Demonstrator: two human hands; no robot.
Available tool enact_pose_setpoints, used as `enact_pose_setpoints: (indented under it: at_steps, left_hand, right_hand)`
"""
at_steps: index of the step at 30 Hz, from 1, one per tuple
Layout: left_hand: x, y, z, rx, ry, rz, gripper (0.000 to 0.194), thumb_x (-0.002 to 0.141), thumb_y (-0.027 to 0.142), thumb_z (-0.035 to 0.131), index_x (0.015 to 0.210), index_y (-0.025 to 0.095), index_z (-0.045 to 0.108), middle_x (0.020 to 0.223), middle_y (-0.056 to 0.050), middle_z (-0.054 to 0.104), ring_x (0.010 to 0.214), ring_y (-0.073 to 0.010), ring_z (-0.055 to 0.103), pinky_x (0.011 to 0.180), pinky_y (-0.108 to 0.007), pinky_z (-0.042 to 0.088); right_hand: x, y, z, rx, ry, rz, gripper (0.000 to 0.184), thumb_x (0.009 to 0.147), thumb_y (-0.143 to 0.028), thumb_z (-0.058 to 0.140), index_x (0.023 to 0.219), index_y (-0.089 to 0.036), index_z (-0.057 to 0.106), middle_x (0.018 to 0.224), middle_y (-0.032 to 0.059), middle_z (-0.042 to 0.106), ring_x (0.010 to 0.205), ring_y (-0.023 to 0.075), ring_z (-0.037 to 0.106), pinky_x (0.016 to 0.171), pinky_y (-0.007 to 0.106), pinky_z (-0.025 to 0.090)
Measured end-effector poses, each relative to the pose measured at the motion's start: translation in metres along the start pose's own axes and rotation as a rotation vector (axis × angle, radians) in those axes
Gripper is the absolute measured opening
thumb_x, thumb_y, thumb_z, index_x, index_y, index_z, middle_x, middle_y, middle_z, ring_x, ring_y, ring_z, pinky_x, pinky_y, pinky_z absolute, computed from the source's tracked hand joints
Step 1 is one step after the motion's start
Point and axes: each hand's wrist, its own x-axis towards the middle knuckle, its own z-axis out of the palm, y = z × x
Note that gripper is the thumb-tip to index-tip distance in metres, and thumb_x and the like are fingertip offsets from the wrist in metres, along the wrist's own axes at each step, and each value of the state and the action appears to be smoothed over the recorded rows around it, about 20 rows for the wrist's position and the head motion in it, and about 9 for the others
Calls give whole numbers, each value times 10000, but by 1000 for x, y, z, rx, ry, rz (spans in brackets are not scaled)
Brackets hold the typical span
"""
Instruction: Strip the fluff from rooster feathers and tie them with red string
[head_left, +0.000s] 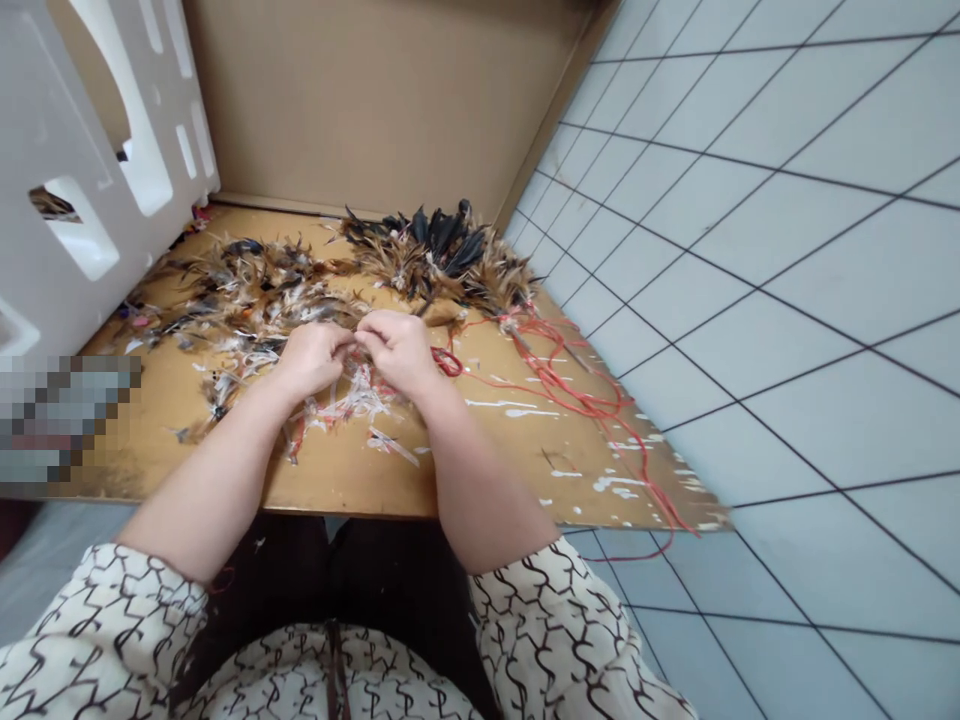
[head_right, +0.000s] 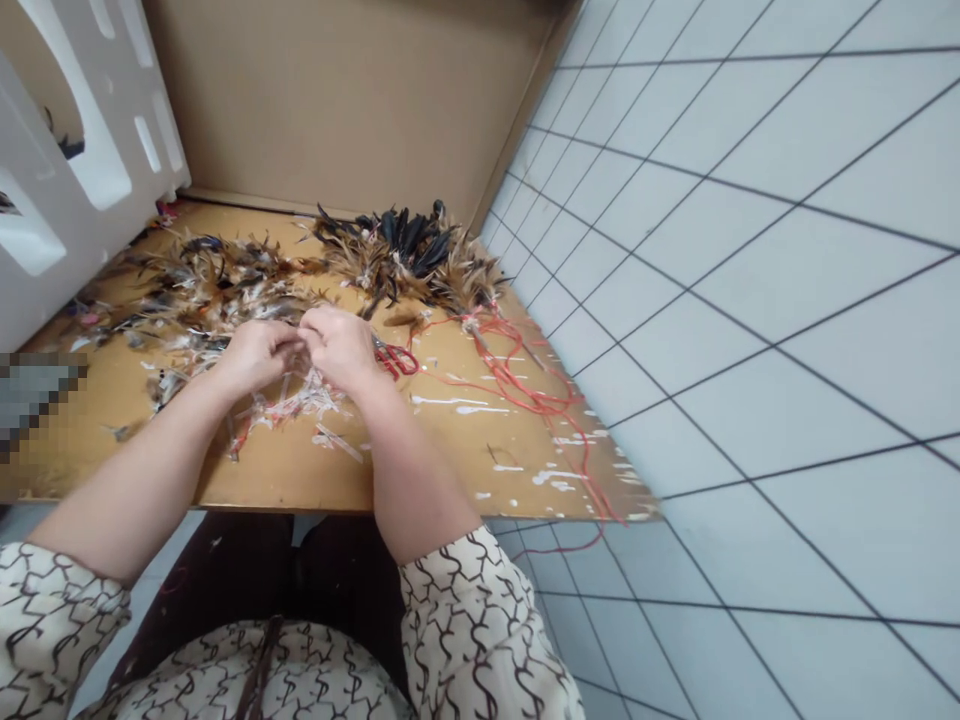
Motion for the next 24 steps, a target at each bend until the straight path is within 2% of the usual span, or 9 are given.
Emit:
enact_pose_setpoints:
  at_steps: [2,5,6,7,10,14,18,21,24]
  left_hand:
    - [-2,2,-3,-149,-169,37,109,628,205,590,530,189,634,510,3,579,538,-127,478,546,-227,343]
    - [-4,7,-7,-514,-335,-4,136,580,298,676,550,167,656,478,18,569,475,-96,470,507,-210,369]
    - [-5,9,-8,-637,-327,-37,166,557,318,699,554,157,658,462,16,559,451,-90,459,483,-209,365]
    - [-4,10,-9,-752,-283,-76,190,535,328,716,549,149,653,441,15,541,424,-84,439,457,-210,353]
    - [-1,11,-9,-979,-19,-229,179,509,297,713,537,143,627,394,29,475,364,-65,356,401,-211,299]
    - [5,5,-2,-769,200,-430,118,566,225,600,481,152,565,388,33,439,356,-66,316,405,-220,249]
    - [4,2,1,-232,245,-267,148,617,194,539,480,155,581,432,20,469,471,-99,392,498,-239,280]
    - [0,2,-1,-52,45,-122,141,633,191,536,536,159,632,471,14,514,529,-117,436,551,-244,311]
    - [-2,3,-4,-235,-293,-65,132,628,233,589,530,158,636,484,16,539,504,-103,444,549,-229,343]
  right_hand:
    - [3,9,-8,140,-45,79,122,690,-178,524,572,-166,551,606,-6,542,625,115,487,652,255,371]
    - [5,23,-14,460,-251,198,85,618,-211,577,562,-160,538,549,-31,506,539,90,443,577,235,360]
    - [5,25,-12,563,-313,231,107,611,-242,593,573,-159,539,549,-29,509,522,88,435,554,234,355]
    - [5,27,-10,649,-283,262,139,625,-283,596,595,-160,539,555,-29,509,505,81,414,533,231,343]
    - [4,21,4,707,-178,288,158,673,-321,581,676,-166,551,512,-64,425,452,60,303,479,217,270]
    - [1,0,20,339,-40,127,182,770,-224,462,612,-162,528,541,-35,448,537,81,376,560,227,309]
    - [-2,-14,14,-125,-96,44,231,806,-192,421,690,-147,615,669,45,604,653,135,499,641,269,335]
    - [-1,-10,1,-243,-132,52,218,784,-183,440,704,-148,640,710,65,639,689,161,534,649,287,339]
    - [2,5,-11,-3,-178,89,176,731,-161,485,609,-155,611,602,17,589,612,127,510,622,267,356]
